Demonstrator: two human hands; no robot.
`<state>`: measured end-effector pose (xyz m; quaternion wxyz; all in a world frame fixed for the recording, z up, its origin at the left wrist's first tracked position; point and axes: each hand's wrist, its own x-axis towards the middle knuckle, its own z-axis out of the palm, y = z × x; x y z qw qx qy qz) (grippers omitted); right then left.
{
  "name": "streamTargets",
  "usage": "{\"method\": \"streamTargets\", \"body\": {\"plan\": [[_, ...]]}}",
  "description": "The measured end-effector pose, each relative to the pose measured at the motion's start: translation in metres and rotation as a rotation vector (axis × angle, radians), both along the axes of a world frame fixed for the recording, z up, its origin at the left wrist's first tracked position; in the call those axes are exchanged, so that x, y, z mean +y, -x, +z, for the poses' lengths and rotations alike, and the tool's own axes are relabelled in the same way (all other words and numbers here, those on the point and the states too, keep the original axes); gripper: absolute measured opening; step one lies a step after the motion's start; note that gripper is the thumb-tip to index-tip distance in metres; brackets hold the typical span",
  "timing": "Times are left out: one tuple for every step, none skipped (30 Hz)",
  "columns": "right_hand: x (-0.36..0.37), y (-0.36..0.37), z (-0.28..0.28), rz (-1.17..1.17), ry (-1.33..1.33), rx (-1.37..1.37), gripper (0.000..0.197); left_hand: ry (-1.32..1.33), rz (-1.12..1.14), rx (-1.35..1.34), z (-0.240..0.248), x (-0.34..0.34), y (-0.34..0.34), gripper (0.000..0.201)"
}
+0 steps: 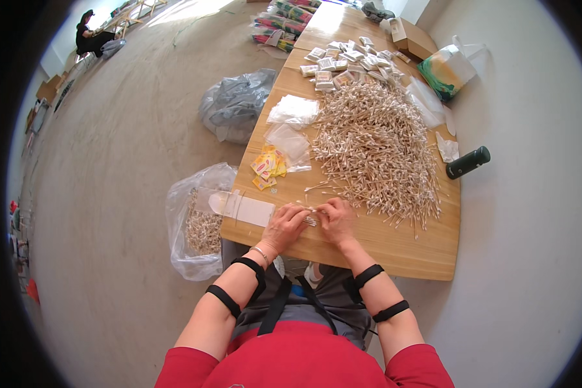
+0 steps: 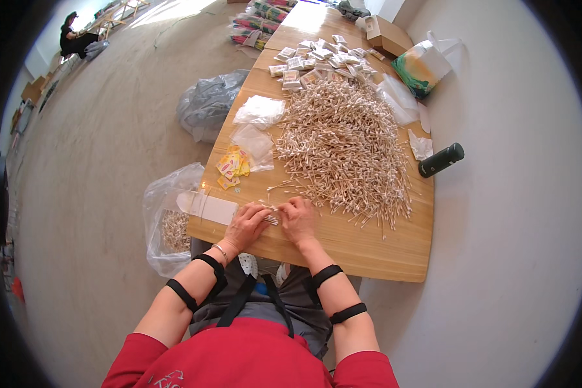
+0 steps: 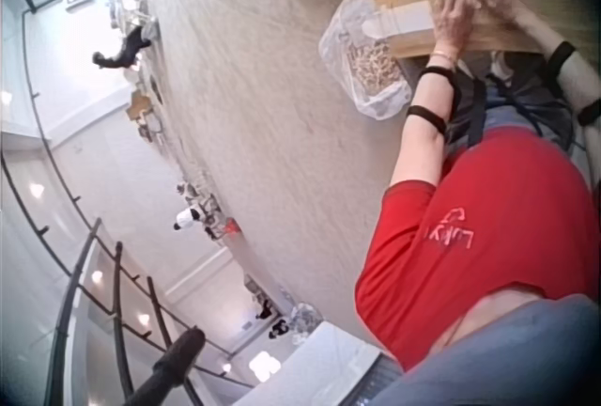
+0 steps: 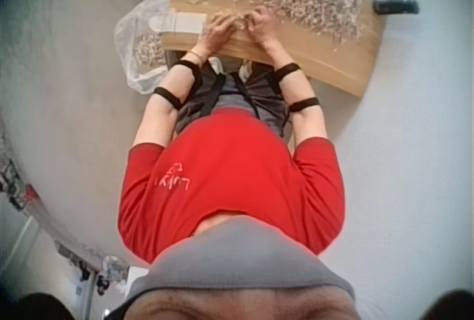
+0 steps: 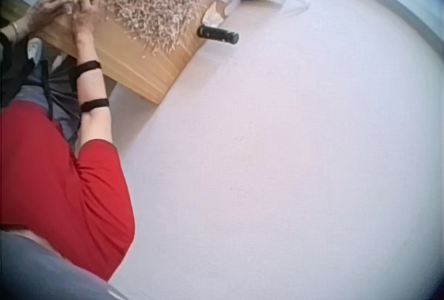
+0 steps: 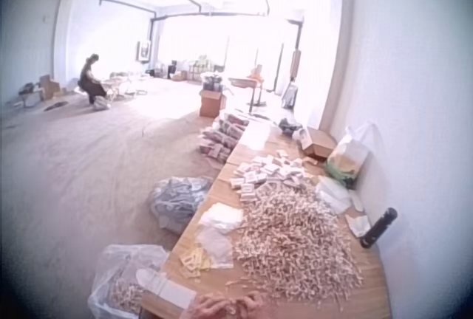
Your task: Packaging bunches of cotton swabs into small plastic bags.
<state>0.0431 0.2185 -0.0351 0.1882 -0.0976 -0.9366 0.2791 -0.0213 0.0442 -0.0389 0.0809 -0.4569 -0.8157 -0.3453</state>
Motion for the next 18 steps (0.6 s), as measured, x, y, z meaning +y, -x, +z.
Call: {"method": "streamTargets", "body": {"plan": [[-0.006, 0.0, 0.002, 0.066, 0.015, -0.022, 0.01, 0.002, 0.0, 0.0, 0.001, -0.001, -0.001, 0.038], [-0.009, 0.001, 0.004, 0.066, 0.016, -0.022, 0.01, 0.021, 0.043, -0.02, 0.003, -0.001, -0.002, 0.046], [-0.011, 0.0, 0.005, 0.085, 0.034, -0.024, 0.01, 0.039, 0.088, -0.041, 0.005, -0.001, -0.003, 0.054], [-0.013, 0.0, 0.005, 0.103, 0.051, -0.026, 0.01, 0.04, 0.089, -0.04, 0.006, -0.001, -0.003, 0.054], [-0.012, 0.002, 0.004, 0.104, 0.052, -0.026, 0.01, 0.051, 0.1, -0.068, 0.006, -0.001, -0.002, 0.059], [-0.009, 0.003, 0.001, 0.099, 0.073, -0.011, 0.009, 0.062, 0.109, -0.095, 0.006, 0.0, -0.002, 0.063], [-0.006, 0.003, -0.001, 0.093, 0.094, 0.003, 0.01, 0.062, 0.108, -0.096, 0.006, 0.001, -0.002, 0.063], [-0.004, 0.001, -0.004, 0.092, 0.094, 0.003, 0.01, 0.064, 0.129, -0.113, 0.007, 0.002, -0.002, 0.065], [-0.004, 0.0, -0.004, 0.097, 0.083, 0.002, 0.009, 0.067, 0.152, -0.13, 0.007, 0.002, -0.002, 0.066], [-0.004, 0.0, -0.004, 0.102, 0.073, 0.001, 0.009, 0.068, 0.153, -0.13, 0.007, 0.002, -0.002, 0.066], [-0.005, 0.0, -0.004, 0.102, 0.074, 0.001, 0.009, 0.07, 0.156, -0.139, 0.007, 0.002, -0.002, 0.064], [-0.005, -0.001, -0.004, 0.102, 0.061, 0.036, 0.009, 0.072, 0.157, -0.148, 0.008, 0.002, -0.001, 0.062], [-0.005, -0.003, -0.005, 0.101, 0.047, 0.071, 0.01, 0.072, 0.156, -0.146, 0.008, 0.002, -0.001, 0.062], [-0.006, -0.004, -0.006, 0.1, 0.047, 0.073, 0.01, 0.075, 0.152, -0.147, 0.007, 0.002, -0.001, 0.059], [-0.008, -0.005, -0.006, 0.09, 0.038, 0.092, 0.01, 0.08, 0.149, -0.148, 0.007, 0.002, 0.0, 0.055], [-0.01, -0.006, -0.006, 0.081, 0.029, 0.11, 0.011, 0.081, 0.15, -0.146, 0.006, 0.002, 0.0, 0.055], [-0.01, -0.006, -0.005, 0.081, 0.031, 0.113, 0.011, 0.069, 0.129, -0.168, 0.006, 0.002, 0.0, 0.051], [-0.01, -0.006, -0.006, 0.076, 0.034, 0.114, 0.011, 0.056, 0.105, -0.19, 0.006, 0.002, 0.0, 0.047]]}}
